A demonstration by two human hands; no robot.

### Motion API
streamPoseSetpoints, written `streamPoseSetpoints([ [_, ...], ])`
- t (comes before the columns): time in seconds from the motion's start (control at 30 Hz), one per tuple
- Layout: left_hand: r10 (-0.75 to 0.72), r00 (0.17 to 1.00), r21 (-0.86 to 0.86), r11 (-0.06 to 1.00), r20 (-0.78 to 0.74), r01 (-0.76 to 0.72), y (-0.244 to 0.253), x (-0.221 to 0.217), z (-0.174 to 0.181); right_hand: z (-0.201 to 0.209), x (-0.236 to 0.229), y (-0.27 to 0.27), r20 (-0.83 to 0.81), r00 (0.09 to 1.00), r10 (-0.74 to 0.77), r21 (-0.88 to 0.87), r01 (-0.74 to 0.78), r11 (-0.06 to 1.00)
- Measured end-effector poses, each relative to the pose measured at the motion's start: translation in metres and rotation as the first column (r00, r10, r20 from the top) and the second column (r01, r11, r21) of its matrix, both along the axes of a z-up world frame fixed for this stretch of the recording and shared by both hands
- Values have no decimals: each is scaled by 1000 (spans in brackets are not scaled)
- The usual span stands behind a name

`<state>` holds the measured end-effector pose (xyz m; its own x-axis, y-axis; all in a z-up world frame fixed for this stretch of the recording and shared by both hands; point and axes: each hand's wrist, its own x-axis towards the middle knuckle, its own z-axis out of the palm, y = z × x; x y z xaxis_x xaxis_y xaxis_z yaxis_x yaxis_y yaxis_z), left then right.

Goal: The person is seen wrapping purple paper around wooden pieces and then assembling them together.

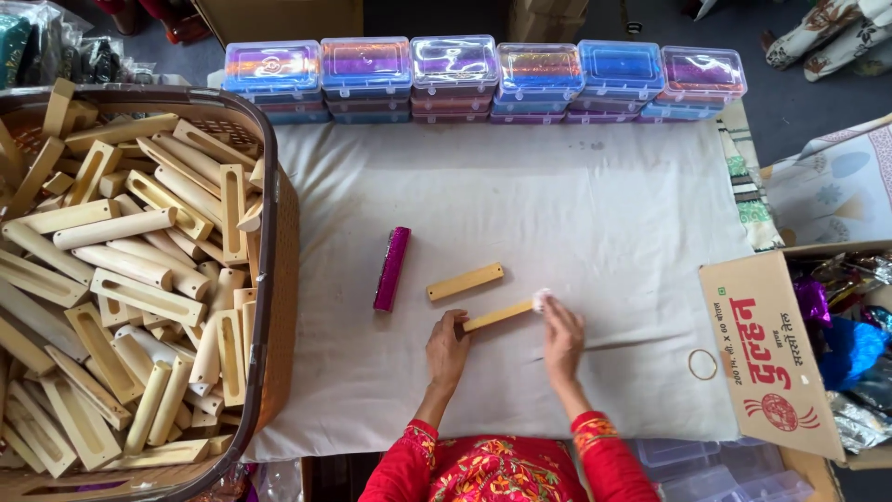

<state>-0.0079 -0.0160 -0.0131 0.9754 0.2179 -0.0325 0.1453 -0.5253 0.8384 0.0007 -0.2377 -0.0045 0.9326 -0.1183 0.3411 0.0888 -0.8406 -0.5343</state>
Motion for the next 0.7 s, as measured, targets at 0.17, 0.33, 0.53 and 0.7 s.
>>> streamPoseSetpoints([
  [0.17, -41, 999, 65, 997, 23, 39, 0, -1, -10, 2, -20, 68, 30, 917, 397, -110, -392, 913],
  [0.33, -98, 992, 68, 993, 81, 93, 7, -6, 1, -8, 0, 29, -28, 940, 339, -180, -339, 923],
  [0.53, -160, 980, 102, 984, 120, 148, 7, -13, 19, 12, 24, 9, -67, 979, 193, -65, -198, 978],
  [0.7, -69, 960, 26, 998, 271, 65, 7, -7, 30, -9, 50, -1, -52, 972, 228, 89, -223, 971],
])
